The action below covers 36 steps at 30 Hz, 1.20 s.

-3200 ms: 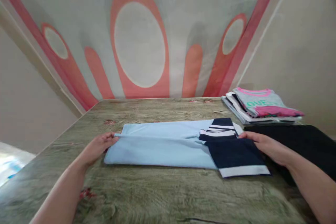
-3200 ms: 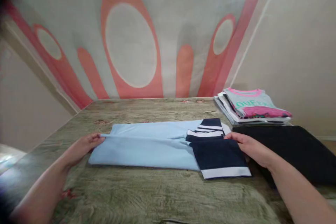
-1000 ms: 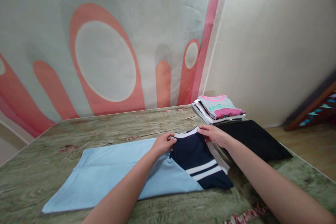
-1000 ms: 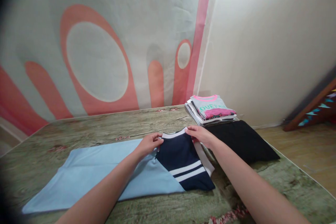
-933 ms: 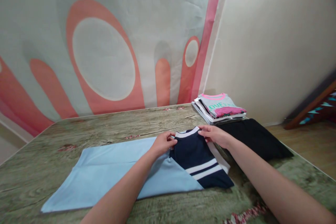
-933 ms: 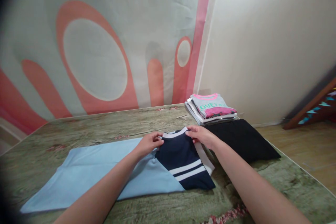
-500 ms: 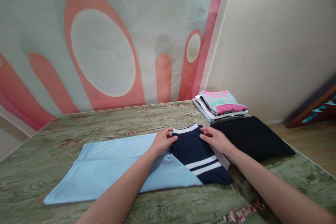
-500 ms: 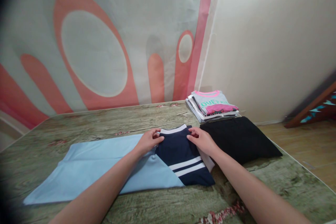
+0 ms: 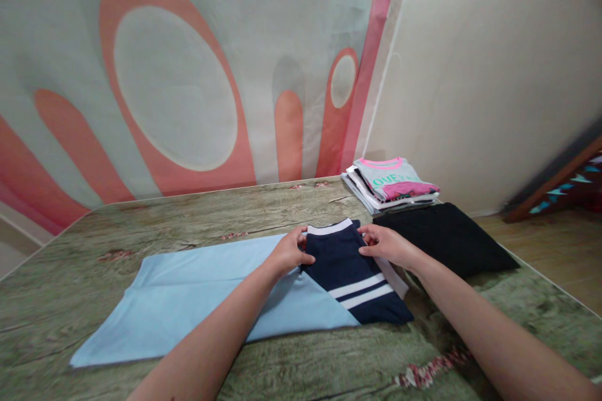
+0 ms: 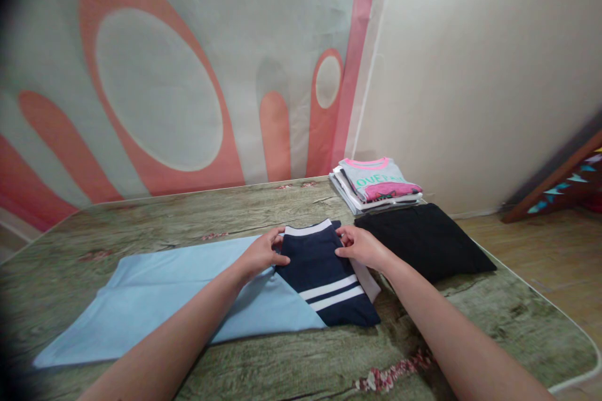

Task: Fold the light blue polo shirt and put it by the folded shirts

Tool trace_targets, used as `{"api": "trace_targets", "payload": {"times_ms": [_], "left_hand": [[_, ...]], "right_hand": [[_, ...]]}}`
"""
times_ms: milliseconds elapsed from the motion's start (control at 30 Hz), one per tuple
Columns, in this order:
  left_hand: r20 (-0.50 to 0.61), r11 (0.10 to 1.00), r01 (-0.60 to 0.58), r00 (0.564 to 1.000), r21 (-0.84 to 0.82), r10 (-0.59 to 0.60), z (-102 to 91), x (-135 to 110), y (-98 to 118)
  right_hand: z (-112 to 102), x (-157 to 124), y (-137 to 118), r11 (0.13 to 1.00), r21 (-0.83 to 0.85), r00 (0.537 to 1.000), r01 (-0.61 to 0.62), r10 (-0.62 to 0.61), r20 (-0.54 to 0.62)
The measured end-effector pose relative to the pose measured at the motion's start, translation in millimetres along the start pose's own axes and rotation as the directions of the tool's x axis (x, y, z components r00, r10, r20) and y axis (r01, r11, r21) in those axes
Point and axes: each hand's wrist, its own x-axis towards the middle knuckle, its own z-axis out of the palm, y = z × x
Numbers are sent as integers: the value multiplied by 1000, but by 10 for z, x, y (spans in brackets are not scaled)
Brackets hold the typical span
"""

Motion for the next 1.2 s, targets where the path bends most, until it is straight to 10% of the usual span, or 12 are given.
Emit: {"api": "trace_targets", "payload": {"times_ms": [1200], "left_hand": [[386,947,-167,921,276,50,-248,-137,272]], "right_hand": [[-78,15,144,975,-213,998,59,-65,-22]]}}
